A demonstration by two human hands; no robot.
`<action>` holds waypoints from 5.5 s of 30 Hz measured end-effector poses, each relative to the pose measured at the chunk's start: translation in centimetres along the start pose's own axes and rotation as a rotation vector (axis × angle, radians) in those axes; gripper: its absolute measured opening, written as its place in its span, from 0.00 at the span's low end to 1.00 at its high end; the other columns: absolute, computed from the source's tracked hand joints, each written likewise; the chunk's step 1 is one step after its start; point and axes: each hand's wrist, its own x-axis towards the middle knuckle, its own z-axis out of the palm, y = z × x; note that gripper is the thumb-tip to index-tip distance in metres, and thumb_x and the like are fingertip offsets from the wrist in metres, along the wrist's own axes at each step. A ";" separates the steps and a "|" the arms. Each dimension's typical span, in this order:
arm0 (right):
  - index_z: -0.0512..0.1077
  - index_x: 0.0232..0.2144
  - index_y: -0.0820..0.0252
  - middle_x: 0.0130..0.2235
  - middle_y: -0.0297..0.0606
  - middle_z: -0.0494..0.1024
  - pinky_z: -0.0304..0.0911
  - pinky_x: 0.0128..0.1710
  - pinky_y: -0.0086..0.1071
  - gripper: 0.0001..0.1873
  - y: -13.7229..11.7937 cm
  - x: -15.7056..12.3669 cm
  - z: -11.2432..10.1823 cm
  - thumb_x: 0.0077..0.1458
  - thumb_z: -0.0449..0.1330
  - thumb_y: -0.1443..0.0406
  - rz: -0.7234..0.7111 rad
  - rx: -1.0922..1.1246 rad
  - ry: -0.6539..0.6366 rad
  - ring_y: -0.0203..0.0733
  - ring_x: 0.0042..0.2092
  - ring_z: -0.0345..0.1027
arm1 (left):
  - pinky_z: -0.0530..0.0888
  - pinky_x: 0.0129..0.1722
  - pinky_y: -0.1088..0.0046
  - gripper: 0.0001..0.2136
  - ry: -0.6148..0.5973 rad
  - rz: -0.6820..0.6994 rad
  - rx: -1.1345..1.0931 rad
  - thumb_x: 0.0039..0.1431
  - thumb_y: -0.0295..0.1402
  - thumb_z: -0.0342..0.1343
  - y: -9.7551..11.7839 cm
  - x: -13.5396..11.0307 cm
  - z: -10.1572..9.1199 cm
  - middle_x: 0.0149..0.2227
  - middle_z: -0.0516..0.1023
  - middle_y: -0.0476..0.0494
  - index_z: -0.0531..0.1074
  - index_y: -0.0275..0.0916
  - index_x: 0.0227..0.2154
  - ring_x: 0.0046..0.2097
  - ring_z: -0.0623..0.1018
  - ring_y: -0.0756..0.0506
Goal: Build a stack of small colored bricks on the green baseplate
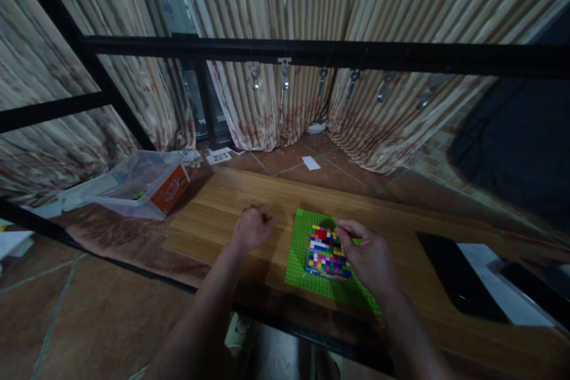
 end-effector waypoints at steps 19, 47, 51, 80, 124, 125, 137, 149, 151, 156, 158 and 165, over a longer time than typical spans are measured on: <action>0.77 0.36 0.56 0.38 0.39 0.81 0.65 0.44 0.39 0.12 -0.3 -0.1 0.4 0.54 0.58 0.57 -0.017 0.109 0.013 0.46 0.41 0.74 | 0.70 0.40 0.71 0.08 0.029 0.240 -0.290 0.57 0.27 0.49 2.9 -1.0 0.3 0.36 0.78 0.44 0.72 0.39 0.36 0.39 0.77 0.45; 0.76 0.30 0.57 0.28 0.35 0.79 0.70 0.34 0.37 0.13 -1.4 0.4 -0.9 0.42 0.68 0.58 0.178 0.737 0.066 0.39 0.28 0.73 | 0.70 0.34 0.76 0.04 -0.078 0.306 -0.982 0.53 0.32 0.57 7.8 -3.0 0.4 0.28 0.74 0.49 0.72 0.37 0.30 0.31 0.73 0.50; 0.78 0.32 0.58 0.30 0.37 0.79 0.69 0.33 0.35 0.11 0.1 0.5 -0.6 0.45 0.64 0.59 0.119 0.450 0.052 0.40 0.31 0.72 | 0.70 0.33 0.75 0.05 -0.051 0.247 -0.916 0.53 0.32 0.56 7.0 -2.5 1.1 0.28 0.75 0.49 0.72 0.37 0.29 0.31 0.73 0.50; 0.77 0.37 0.57 0.39 0.40 0.77 0.64 0.43 0.37 0.12 0.5 0.7 0.1 0.56 0.54 0.65 -0.104 -0.076 -0.122 0.43 0.41 0.71 | 0.71 0.34 0.73 0.05 -0.056 0.234 -0.734 0.54 0.32 0.54 6.4 -2.4 1.8 0.30 0.78 0.47 0.73 0.38 0.31 0.32 0.76 0.48; 0.79 0.30 0.56 0.33 0.38 0.82 0.64 0.37 0.37 0.10 1.1 1.0 0.5 0.48 0.62 0.58 0.162 0.124 -0.075 0.46 0.35 0.73 | 0.69 0.33 0.74 0.05 -0.065 0.227 -0.696 0.55 0.30 0.53 6.8 -2.7 1.6 0.29 0.77 0.48 0.73 0.38 0.30 0.32 0.75 0.49; 0.79 0.30 0.56 0.32 0.38 0.82 0.64 0.35 0.37 0.11 1.2 1.0 0.6 0.47 0.62 0.58 0.184 0.147 -0.078 0.46 0.34 0.73 | 0.69 0.33 0.74 0.05 -0.069 0.233 -0.695 0.55 0.30 0.53 6.8 -2.7 1.7 0.29 0.77 0.48 0.73 0.38 0.30 0.32 0.75 0.49; 0.80 0.28 0.59 0.30 0.39 0.82 0.64 0.34 0.35 0.14 0.9 1.0 0.4 0.40 0.66 0.56 0.285 0.357 -0.098 0.43 0.32 0.72 | 0.70 0.32 0.75 0.04 -0.083 0.252 -0.688 0.54 0.29 0.53 7.0 -2.9 2.6 0.29 0.78 0.49 0.73 0.38 0.30 0.32 0.76 0.49; 0.80 0.24 0.57 0.25 0.36 0.80 0.63 0.30 0.33 0.13 0.8 1.2 1.2 0.31 0.70 0.59 0.452 0.563 -0.045 0.39 0.26 0.69 | 0.71 0.33 0.75 0.04 -0.081 0.247 -0.661 0.54 0.28 0.54 7.3 -3.1 2.5 0.30 0.79 0.47 0.74 0.38 0.30 0.33 0.76 0.49; 0.80 0.25 0.56 0.25 0.36 0.80 0.63 0.29 0.32 0.13 0.8 1.2 1.2 0.32 0.70 0.58 0.445 0.568 -0.050 0.39 0.26 0.69 | 0.71 0.32 0.75 0.04 -0.086 0.246 -0.662 0.54 0.28 0.54 7.4 -3.1 2.4 0.30 0.79 0.48 0.74 0.38 0.31 0.32 0.76 0.49; 0.80 0.26 0.56 0.27 0.36 0.81 0.64 0.30 0.32 0.13 0.8 1.0 1.1 0.35 0.69 0.57 0.423 0.571 -0.075 0.39 0.27 0.70 | 0.71 0.32 0.75 0.05 -0.084 0.240 -0.663 0.54 0.28 0.53 7.4 -3.0 2.5 0.29 0.78 0.48 0.74 0.38 0.30 0.32 0.76 0.49; 0.81 0.26 0.56 0.27 0.36 0.81 0.64 0.29 0.32 0.12 0.6 1.0 1.0 0.35 0.69 0.57 0.423 0.569 -0.074 0.40 0.27 0.70 | 0.71 0.33 0.75 0.05 -0.086 0.237 -0.651 0.54 0.28 0.53 7.4 -3.0 2.5 0.29 0.78 0.48 0.74 0.38 0.30 0.32 0.76 0.49; 0.80 0.25 0.56 0.25 0.37 0.80 0.63 0.26 0.33 0.12 0.4 1.0 1.1 0.33 0.68 0.58 0.432 0.556 -0.073 0.41 0.25 0.70 | 0.72 0.34 0.73 0.05 -0.074 0.237 -0.645 0.54 0.29 0.54 7.4 -3.1 2.4 0.30 0.79 0.47 0.74 0.38 0.31 0.33 0.77 0.48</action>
